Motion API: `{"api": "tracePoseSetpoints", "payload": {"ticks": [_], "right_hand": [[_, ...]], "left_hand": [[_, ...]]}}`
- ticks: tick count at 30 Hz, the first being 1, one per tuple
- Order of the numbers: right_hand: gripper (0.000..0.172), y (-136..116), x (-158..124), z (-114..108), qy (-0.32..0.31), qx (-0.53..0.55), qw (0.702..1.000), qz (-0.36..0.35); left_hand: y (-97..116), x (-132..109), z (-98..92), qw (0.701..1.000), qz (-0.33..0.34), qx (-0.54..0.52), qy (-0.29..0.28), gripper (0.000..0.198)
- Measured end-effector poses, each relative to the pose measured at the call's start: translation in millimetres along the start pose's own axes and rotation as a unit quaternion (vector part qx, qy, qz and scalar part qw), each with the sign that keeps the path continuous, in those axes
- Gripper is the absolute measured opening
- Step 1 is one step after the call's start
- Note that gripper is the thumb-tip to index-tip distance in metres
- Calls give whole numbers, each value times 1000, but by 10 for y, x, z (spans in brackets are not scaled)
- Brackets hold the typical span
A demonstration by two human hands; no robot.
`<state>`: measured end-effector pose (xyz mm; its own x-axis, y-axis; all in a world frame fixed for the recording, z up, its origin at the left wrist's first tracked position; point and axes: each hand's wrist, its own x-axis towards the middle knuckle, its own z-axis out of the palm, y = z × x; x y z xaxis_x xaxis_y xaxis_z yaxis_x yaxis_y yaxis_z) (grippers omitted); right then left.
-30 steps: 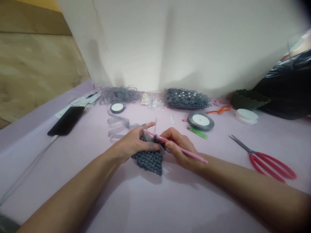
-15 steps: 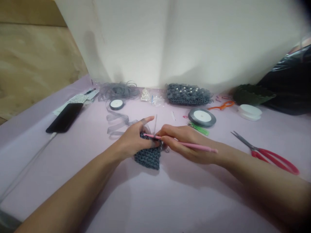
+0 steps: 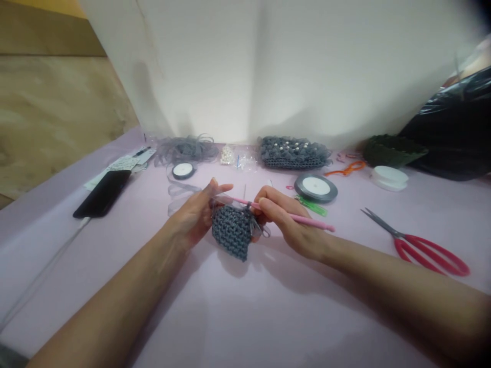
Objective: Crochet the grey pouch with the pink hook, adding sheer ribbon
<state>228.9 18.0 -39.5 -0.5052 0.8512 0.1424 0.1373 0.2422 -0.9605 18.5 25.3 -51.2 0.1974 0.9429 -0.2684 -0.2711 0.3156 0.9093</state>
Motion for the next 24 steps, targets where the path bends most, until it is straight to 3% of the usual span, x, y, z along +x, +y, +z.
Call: {"api": "tracePoseSetpoints", "payload": {"ticks": [4,9,13,16,21,24], "right_hand": [[27,26,1,-15,16,-50,999,-16],[30,37,2,-13,-2,-77,997,-18],[32,44,-7,-1,-1,-81,996,-29],[32,66,-20,15,0,-90,994,-58],[28,133,-40,49,0,-96,991,-98],[26,151,-27,35,-5,-73,993,-88]], "left_hand": [[-18,-5,1,999,36,11,9,76],[-15,-64,31,989,104,100,-15,89],[-14,-140,109,968,84,234,-29,113],[-31,-158,149,943,85,322,-19,116],[-42,-125,136,937,66,339,-50,118],[-4,-93,79,948,47,304,-83,108]]}}
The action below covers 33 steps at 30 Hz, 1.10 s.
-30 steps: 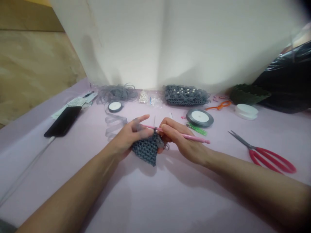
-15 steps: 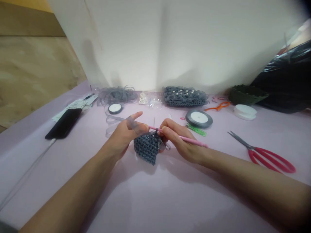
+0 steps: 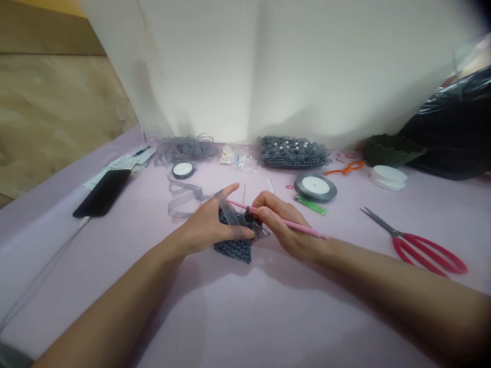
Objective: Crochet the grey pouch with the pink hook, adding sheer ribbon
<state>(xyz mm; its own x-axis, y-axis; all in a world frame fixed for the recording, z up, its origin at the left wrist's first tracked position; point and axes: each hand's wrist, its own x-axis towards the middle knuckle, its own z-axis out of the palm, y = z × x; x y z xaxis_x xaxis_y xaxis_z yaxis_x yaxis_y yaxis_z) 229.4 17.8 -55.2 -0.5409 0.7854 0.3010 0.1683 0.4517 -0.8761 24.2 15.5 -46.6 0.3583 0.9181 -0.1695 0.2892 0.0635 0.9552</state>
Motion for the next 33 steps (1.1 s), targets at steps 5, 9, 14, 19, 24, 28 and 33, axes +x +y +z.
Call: {"api": "tracePoseSetpoints", "payload": {"ticks": [5,9,14,19,24,28,33], "right_hand": [[29,-44,67,-180,-15,17,1000,13],[34,-137,117,-384,-28,9,1000,4],[36,-269,147,-569,-30,18,999,0],[36,-363,139,-631,-35,34,999,-25],[36,-436,110,-608,-46,18,999,-22],[36,-448,110,-625,-39,11,999,-10],[35,-428,129,-652,-38,11,999,-36]], "left_hand": [[-62,44,-409,995,21,-85,44,32],[-152,27,-865,965,60,-202,154,21],[-239,-20,-1126,939,22,-171,299,11],[-77,2,-815,937,25,-22,349,21],[329,71,-127,968,197,-48,150,48],[486,56,142,972,104,-203,-56,65],[473,-121,52,936,98,-338,-19,66]]}}
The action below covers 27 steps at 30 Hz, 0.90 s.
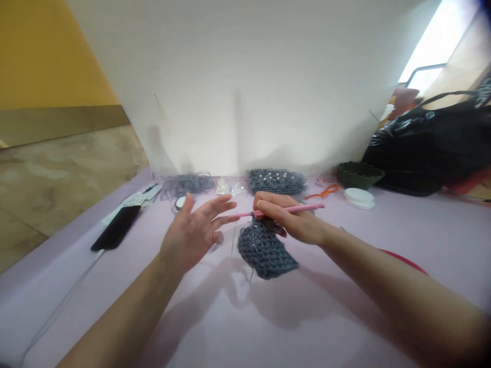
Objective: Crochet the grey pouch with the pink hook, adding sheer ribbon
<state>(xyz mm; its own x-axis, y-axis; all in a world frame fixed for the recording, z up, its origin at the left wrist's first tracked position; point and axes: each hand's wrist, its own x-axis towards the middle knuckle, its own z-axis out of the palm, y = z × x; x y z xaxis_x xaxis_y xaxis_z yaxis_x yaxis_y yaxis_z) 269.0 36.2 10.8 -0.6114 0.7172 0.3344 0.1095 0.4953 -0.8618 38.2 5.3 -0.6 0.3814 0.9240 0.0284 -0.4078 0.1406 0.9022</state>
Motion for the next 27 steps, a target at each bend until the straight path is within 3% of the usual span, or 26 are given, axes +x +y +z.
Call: {"api": "tracePoseSetpoints", "payload": {"ticks": [7,13,18,23,27], "right_hand": [[34,-12,1,19,18,3,1000,-2],[34,-26,-8,32,9,-9,1000,5],[32,-23,-14,35,0,-25,1000,-1],[35,5,-12,10,0,-37,999,1],[36,24,2,25,-17,-37,999,1]], "left_hand": [[104,-272,63,994,78,-45,63,64],[-43,-114,76,976,151,79,137,45],[-196,-59,153,992,30,125,17,59],[-212,-243,149,999,-5,-19,30,61],[-199,-410,81,987,51,-124,88,61]]}}
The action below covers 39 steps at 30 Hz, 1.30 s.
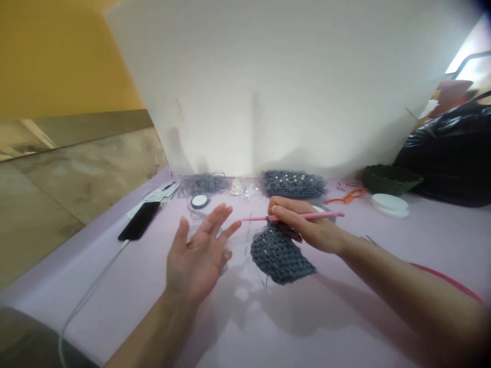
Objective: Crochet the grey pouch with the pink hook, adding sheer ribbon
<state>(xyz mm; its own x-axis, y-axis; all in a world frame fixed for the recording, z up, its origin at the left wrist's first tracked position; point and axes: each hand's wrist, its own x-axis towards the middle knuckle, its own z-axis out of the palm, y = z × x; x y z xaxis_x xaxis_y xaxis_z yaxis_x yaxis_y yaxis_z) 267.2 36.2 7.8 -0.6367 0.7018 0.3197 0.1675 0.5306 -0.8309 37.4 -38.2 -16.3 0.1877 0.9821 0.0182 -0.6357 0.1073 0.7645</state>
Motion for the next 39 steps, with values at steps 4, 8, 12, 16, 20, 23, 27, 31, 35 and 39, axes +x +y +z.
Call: {"api": "tracePoseSetpoints", "payload": {"ticks": [4,8,12,16,20,23,27,31,35,39], "right_hand": [[36,24,13,69,-16,13,1000,-4],[36,34,9,136,-36,20,999,6],[36,13,0,114,-35,5,999,1],[36,22,6,8,-11,-48,999,-18],[36,60,22,-87,11,-116,993,-31],[35,58,24,-124,24,-127,991,-35],[35,34,21,-129,30,-119,991,-44],[36,29,17,-92,14,-115,993,-36],[36,22,3,-65,2,-120,992,-22],[37,28,5,-75,4,-120,993,-18]], "left_hand": [[9,-72,14,997,-1,-42,-70,70],[60,-18,197,992,24,-14,-126,69],[213,82,355,988,108,72,-86,37],[427,85,260,973,151,157,-70,23],[720,-1,10,964,179,198,-5,21],[914,-11,-203,954,181,237,37,23],[881,105,-408,875,104,467,67,31],[497,274,-308,811,116,571,46,39],[132,428,27,927,94,360,-41,46],[24,452,212,966,2,253,-58,54]]}}
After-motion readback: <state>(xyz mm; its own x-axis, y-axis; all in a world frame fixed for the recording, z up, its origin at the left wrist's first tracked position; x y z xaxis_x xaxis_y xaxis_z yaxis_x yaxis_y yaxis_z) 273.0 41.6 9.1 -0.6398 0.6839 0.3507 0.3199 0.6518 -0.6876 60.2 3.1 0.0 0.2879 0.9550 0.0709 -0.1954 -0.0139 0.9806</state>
